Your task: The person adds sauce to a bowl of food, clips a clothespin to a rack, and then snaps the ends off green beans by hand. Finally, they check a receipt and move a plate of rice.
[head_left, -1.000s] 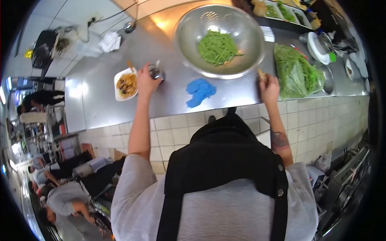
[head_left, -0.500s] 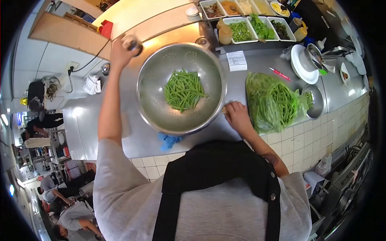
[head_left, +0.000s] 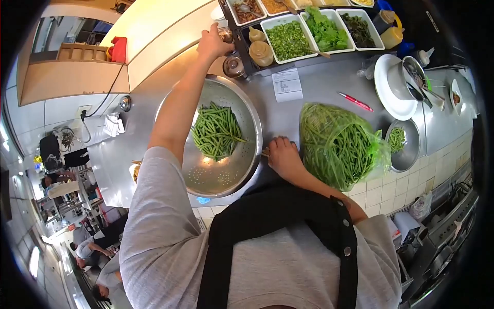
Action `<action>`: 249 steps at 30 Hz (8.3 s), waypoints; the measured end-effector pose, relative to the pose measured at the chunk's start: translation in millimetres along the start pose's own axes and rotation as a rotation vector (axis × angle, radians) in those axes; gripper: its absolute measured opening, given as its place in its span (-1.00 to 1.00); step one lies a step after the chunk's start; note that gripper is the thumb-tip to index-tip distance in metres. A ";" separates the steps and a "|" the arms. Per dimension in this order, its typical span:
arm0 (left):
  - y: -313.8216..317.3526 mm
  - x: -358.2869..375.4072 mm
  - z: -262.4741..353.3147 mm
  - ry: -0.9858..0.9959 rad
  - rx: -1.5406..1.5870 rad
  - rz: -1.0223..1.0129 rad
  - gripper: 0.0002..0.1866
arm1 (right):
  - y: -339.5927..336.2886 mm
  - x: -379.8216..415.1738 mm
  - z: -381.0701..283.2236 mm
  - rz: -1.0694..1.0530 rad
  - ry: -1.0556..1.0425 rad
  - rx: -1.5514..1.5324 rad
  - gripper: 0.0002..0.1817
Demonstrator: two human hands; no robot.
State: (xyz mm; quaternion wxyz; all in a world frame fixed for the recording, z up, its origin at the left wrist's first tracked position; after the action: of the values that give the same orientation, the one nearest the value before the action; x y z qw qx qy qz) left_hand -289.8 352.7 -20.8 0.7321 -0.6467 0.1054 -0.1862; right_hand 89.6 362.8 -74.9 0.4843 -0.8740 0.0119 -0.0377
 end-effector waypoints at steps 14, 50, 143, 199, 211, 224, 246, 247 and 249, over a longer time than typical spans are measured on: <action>-138.9 276.1 -88.1 0.099 0.185 0.490 -0.24 | 46.1 45.9 48.8 -0.056 0.469 -1.364 -0.79; 433.3 834.9 74.0 -1.302 0.496 -0.481 -0.42 | -76.1 176.1 37.1 -0.417 0.230 -0.828 -0.63; 233.4 523.6 71.7 0.204 0.783 -0.109 -0.44 | 158.5 216.7 110.3 -0.194 0.135 -0.898 -0.76; 238.7 529.6 110.5 0.214 0.323 0.367 -0.55 | -137.1 282.1 175.9 0.302 -0.015 -0.275 -0.81; 140.8 566.0 169.5 0.456 0.809 0.291 -0.71 | -138.6 205.5 126.2 0.634 -0.191 0.288 -0.88; 49.0 496.7 259.6 0.905 0.303 0.860 -0.85 | -129.3 211.3 139.8 0.401 -0.099 0.265 -0.80; 96.1 465.6 228.4 0.850 0.427 0.837 -0.70 | -195.6 196.5 123.3 0.828 -0.310 0.321 -0.84; 92.8 465.9 227.2 0.832 0.497 0.820 -0.71 | -204.1 199.6 124.7 0.857 -0.320 0.317 -0.85; 79.4 471.5 223.7 0.807 0.658 0.900 -0.73 | -212.9 210.2 110.9 0.869 -0.354 0.361 -0.86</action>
State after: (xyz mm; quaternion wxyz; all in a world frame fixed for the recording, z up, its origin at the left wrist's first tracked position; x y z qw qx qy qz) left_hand 237.8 370.4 -26.7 0.8001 -0.1640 0.5660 -0.1127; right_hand 304.3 557.5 58.4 0.5934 -0.6836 0.2856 0.3147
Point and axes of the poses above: each hand's wrist, its own x-axis away from the middle knuckle, its own y-axis out of the palm, z = x × y, the point moved 6 cm from there along -x, towards the middle knuckle
